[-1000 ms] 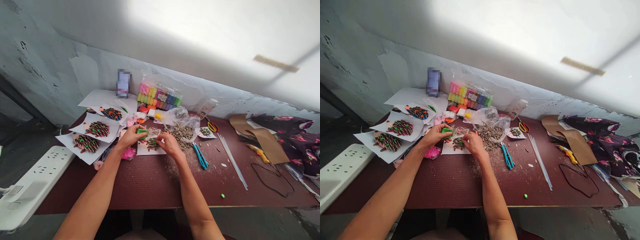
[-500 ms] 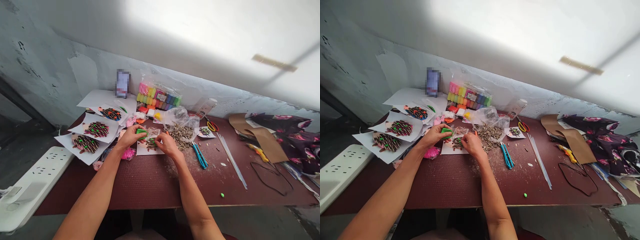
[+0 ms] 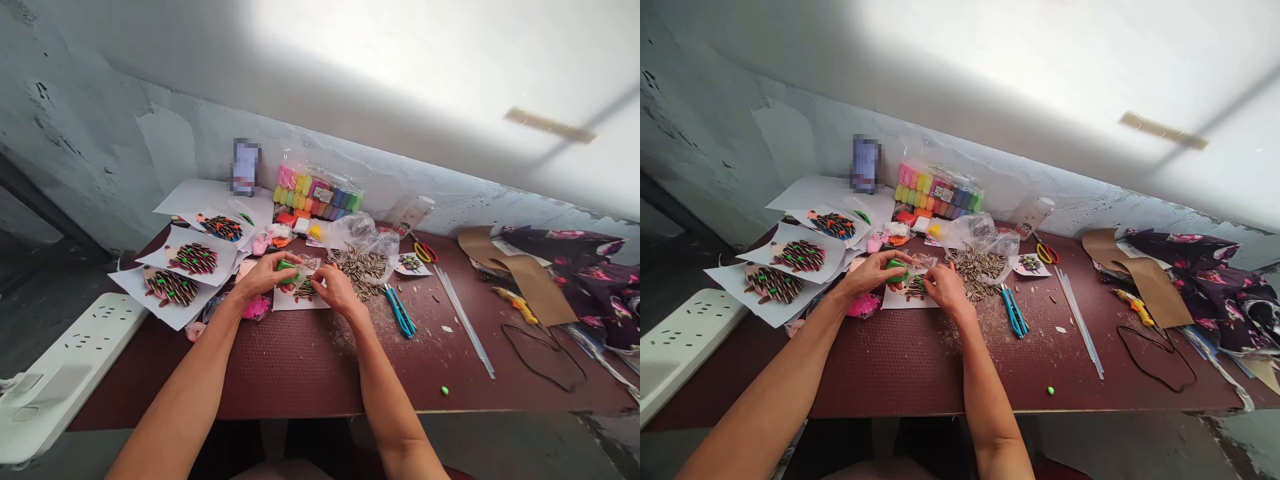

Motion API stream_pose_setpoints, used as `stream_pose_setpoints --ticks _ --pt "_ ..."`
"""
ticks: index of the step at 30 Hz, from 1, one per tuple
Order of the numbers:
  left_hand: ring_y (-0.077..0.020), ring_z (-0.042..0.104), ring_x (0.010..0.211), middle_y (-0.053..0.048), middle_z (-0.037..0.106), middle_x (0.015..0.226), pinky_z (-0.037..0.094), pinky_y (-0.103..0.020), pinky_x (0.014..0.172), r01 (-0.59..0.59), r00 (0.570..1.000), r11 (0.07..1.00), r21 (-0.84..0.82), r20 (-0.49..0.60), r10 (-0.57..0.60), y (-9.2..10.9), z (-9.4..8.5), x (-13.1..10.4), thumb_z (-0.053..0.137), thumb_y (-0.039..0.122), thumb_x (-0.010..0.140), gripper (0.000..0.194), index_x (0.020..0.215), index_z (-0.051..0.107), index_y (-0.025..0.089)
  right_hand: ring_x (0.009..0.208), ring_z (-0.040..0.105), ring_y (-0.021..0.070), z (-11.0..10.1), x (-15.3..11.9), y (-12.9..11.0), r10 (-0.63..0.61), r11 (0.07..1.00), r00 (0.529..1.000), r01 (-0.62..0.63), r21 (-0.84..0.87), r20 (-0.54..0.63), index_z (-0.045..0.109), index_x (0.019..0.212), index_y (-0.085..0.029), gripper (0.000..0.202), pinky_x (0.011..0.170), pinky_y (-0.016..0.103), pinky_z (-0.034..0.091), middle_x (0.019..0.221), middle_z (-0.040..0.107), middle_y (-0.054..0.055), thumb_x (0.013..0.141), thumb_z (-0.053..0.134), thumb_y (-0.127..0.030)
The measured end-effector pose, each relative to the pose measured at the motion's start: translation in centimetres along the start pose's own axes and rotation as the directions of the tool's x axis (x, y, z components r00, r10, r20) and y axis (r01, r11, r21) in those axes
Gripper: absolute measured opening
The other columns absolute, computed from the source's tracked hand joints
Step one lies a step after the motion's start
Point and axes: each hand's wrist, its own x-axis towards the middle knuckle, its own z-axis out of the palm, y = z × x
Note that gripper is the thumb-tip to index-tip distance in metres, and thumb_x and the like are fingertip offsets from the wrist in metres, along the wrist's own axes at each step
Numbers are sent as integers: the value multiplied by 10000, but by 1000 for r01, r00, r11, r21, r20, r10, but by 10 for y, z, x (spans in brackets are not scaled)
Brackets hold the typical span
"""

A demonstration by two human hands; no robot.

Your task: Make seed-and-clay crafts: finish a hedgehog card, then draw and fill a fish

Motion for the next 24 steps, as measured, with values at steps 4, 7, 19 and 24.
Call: stream_pose_setpoints --ticks 4,7,19,24 --pt "-118 563 510 -2 626 648 421 -214 437 -11 999 998 62 -43 13 1 1 0 741 590 733 441 835 686 164 751 557 137 -1 0 2 -12 999 1000 13 40 -16 680 778 -194 122 893 302 418 822 648 1 887 638 -160" --pt "-110 510 511 6 570 560 374 -210 458 -39 992 989 141 -110 55 -3 0 3 696 594 752 438 668 679 164 731 543 126 -1 -1 3 -16 992 999 20 124 -33 679 776 -185 125 850 286 422 791 650 -7 891 633 -172" --pt "-200 669 756 -55 765 777 535 -311 755 -73 997 985 158 27 69 2 3 1 791 458 680 285 757 784 184 701 577 102 3 -3 -7 -14 921 993 57 385 -114 708 863 -182 225 797 267 466 835 681 0 945 616 -371" --pt "-162 618 664 -44 723 694 506 -273 677 -68 997 987 147 -30 73 -1 0 5 785 492 679 319 705 763 175 678 562 92 4 -3 -10 -37 901 990 90 424 -133 729 996 -201 151 752 243 469 896 695 7 901 678 -307"
